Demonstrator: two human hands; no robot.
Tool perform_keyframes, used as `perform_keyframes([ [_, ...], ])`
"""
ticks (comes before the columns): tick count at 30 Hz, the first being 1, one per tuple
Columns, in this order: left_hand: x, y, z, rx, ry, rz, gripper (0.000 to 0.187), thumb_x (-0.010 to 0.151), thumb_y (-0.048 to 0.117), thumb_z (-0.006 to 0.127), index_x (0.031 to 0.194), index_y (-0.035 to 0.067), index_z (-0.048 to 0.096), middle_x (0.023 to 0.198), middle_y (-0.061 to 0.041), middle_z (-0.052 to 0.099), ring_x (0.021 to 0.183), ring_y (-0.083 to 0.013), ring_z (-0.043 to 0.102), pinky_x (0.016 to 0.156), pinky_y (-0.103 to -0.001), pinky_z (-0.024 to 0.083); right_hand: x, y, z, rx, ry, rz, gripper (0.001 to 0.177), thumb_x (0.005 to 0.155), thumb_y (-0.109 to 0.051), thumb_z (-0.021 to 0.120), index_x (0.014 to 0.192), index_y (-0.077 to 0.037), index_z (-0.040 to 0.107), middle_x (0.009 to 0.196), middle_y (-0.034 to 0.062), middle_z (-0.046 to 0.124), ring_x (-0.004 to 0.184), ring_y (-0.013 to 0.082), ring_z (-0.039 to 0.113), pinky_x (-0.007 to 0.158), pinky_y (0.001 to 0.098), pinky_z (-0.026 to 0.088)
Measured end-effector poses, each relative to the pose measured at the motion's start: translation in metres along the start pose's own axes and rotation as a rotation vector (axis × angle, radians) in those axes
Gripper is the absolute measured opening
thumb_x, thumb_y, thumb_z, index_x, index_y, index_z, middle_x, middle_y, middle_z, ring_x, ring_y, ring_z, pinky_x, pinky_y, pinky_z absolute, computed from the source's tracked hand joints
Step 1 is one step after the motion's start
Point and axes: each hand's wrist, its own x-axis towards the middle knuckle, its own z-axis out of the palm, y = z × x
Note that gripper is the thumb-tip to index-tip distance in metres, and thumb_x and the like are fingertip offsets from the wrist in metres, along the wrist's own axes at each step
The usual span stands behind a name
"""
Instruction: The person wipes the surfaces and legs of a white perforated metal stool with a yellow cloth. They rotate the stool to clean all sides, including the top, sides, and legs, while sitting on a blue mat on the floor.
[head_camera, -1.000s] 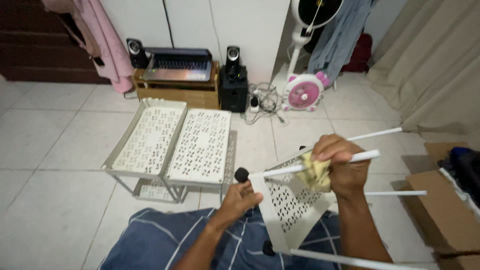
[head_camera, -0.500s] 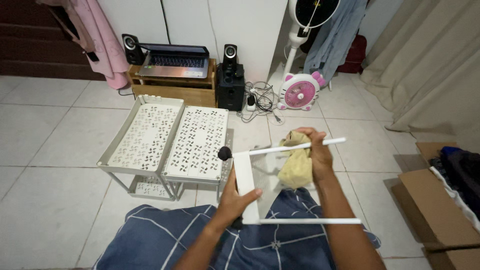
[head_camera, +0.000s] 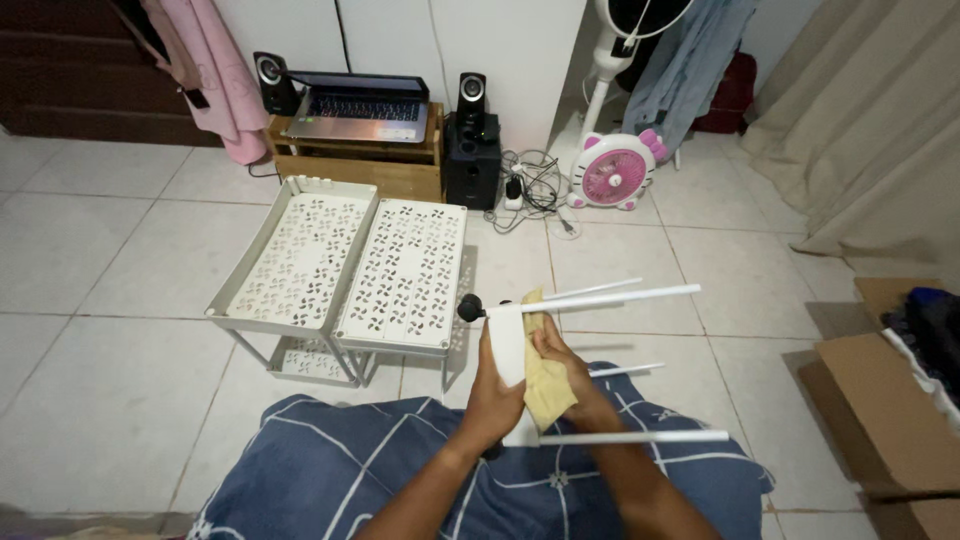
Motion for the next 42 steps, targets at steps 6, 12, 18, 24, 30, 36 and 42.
perform_keyframes([
  [6,-0.002,0.003,-0.002,-0.107,0.074,-0.004,0.087,0.079,-0.007,0.07,0.156,0.002,0.029,0.141,-0.016,0.054,0.131,-0.0256,0.055,0.109,-0.035,0.046,0.003,0.014,-0.037,-0.128,0.052,0.052,0.062,0.096,-0.019,0.063,0.153,-0.007,0.042,0.129,0.0096,0.065,0.108,0.0202,0.066,0.089,0.033,0.054],
  [12,0.015,0.014,-0.017,-0.002,0.16,-0.014,0.085,0.073,-0.004,0.075,0.15,0.0,0.037,0.136,-0.016,0.054,0.127,-0.0274,0.057,0.106,-0.036,0.048,-0.023,-0.022,-0.09,0.12,0.218,-0.182,0.044,0.091,-0.032,0.069,0.127,-0.009,0.059,0.103,0.0111,0.068,0.08,0.0294,0.071,0.069,0.0487,0.06],
  [18,0.027,0.036,-0.015,0.052,0.199,-0.036,0.091,0.07,-0.005,0.074,0.151,0.0,0.034,0.137,-0.017,0.053,0.128,-0.0281,0.054,0.106,-0.037,0.045,-0.087,-0.132,-0.097,0.25,0.573,-0.761,0.036,0.093,-0.026,0.053,0.122,-0.006,0.059,0.109,0.013,0.066,0.102,0.0295,0.069,0.091,0.0501,0.061],
  [24,0.03,0.046,-0.01,0.047,0.199,-0.158,0.093,0.073,-0.003,0.071,0.154,0.003,0.026,0.141,-0.017,0.052,0.13,-0.0276,0.055,0.104,-0.036,0.048,-0.137,-0.151,-0.023,-0.139,0.643,-1.195,0.05,0.11,-0.035,0.045,0.143,0.002,0.043,0.125,0.0184,0.056,0.114,0.0282,0.065,0.096,0.0446,0.062],
  [30,0.024,0.033,0.002,0.148,0.181,0.083,0.099,0.077,-0.003,0.078,0.158,-0.001,0.02,0.149,-0.024,0.049,0.137,-0.0327,0.051,0.11,-0.038,0.042,-0.073,-0.072,0.07,-0.942,0.423,-0.678,0.043,0.097,-0.01,0.059,0.137,0.003,0.053,0.12,0.0196,0.068,0.104,0.027,0.068,0.089,0.0348,0.056],
  [36,0.023,0.022,-0.016,0.246,0.125,0.05,0.106,0.071,0.003,0.083,0.157,0.005,0.021,0.142,-0.016,0.055,0.13,-0.0272,0.057,0.102,-0.035,0.049,-0.021,-0.049,0.108,-0.676,0.023,-0.298,0.043,0.1,-0.011,0.056,0.142,-0.001,0.055,0.126,0.0096,0.068,0.109,0.0145,0.066,0.092,0.0277,0.053],
  [42,0.036,0.034,-0.031,0.093,-0.069,-0.109,0.097,0.076,0.012,0.086,0.157,0.004,0.034,0.138,-0.016,0.063,0.126,-0.0265,0.063,0.103,-0.035,0.053,0.012,-0.053,0.094,-0.696,0.06,-0.142,0.035,0.096,-0.009,0.065,0.129,0.001,0.067,0.101,0.0073,0.073,0.082,0.0108,0.067,0.071,0.0251,0.055],
])
